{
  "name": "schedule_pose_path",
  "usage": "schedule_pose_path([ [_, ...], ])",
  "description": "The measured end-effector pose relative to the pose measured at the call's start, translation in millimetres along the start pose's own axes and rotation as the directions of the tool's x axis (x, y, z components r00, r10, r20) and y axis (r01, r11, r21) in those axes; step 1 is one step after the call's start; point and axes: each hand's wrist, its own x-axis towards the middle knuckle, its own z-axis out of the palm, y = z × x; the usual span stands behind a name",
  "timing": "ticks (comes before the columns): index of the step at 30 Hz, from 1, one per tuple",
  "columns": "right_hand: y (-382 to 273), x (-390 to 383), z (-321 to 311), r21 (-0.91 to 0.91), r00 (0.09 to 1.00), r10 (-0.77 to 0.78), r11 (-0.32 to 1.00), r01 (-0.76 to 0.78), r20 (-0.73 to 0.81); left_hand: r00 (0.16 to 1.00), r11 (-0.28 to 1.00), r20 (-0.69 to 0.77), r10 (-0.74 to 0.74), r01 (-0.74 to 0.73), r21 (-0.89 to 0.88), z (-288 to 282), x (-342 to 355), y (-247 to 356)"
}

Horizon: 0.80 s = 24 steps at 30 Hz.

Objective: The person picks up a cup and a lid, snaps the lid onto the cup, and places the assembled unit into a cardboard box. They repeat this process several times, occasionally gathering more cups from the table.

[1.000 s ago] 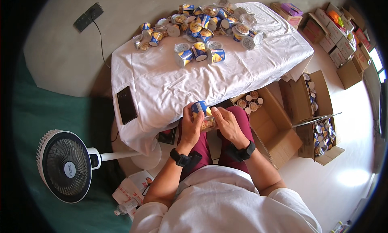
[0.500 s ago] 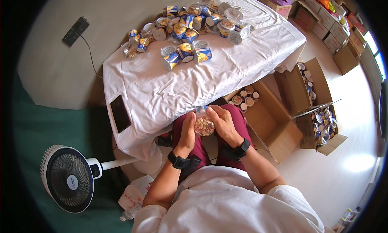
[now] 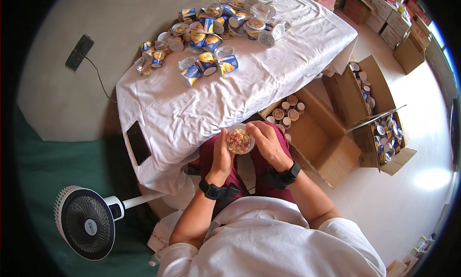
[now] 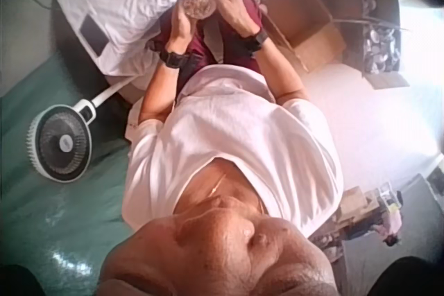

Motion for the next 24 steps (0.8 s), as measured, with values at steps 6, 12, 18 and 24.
schedule_pose_path([
  [6, 10, 4, -13, -0.092, 0.99, 0.083, 0.993, -0.073, 0.111, 0.993, 0.914, 0.098, 0.062, -0.096, 0.395, -6, 7, 3],
  [12, 5, 0, -12, 0.111, 0.951, 0.279, 0.949, -0.294, 0.131, 0.98, 0.949, 0.126, -0.151, 0.108, 0.296, -17, 2, 4],
  [18, 27, 3, -12, -0.199, 0.999, -0.01, 0.98, 0.018, 0.038, 0.996, 0.994, 0.048, -0.074, 0.07, 0.083, 3, -4, 7],
  [24, -26, -17, -15, -0.338, 0.937, -0.295, 0.877, 0.342, 0.185, 0.995, 0.942, 0.099, -0.013, -0.022, 0.336, -16, 11, -4],
])
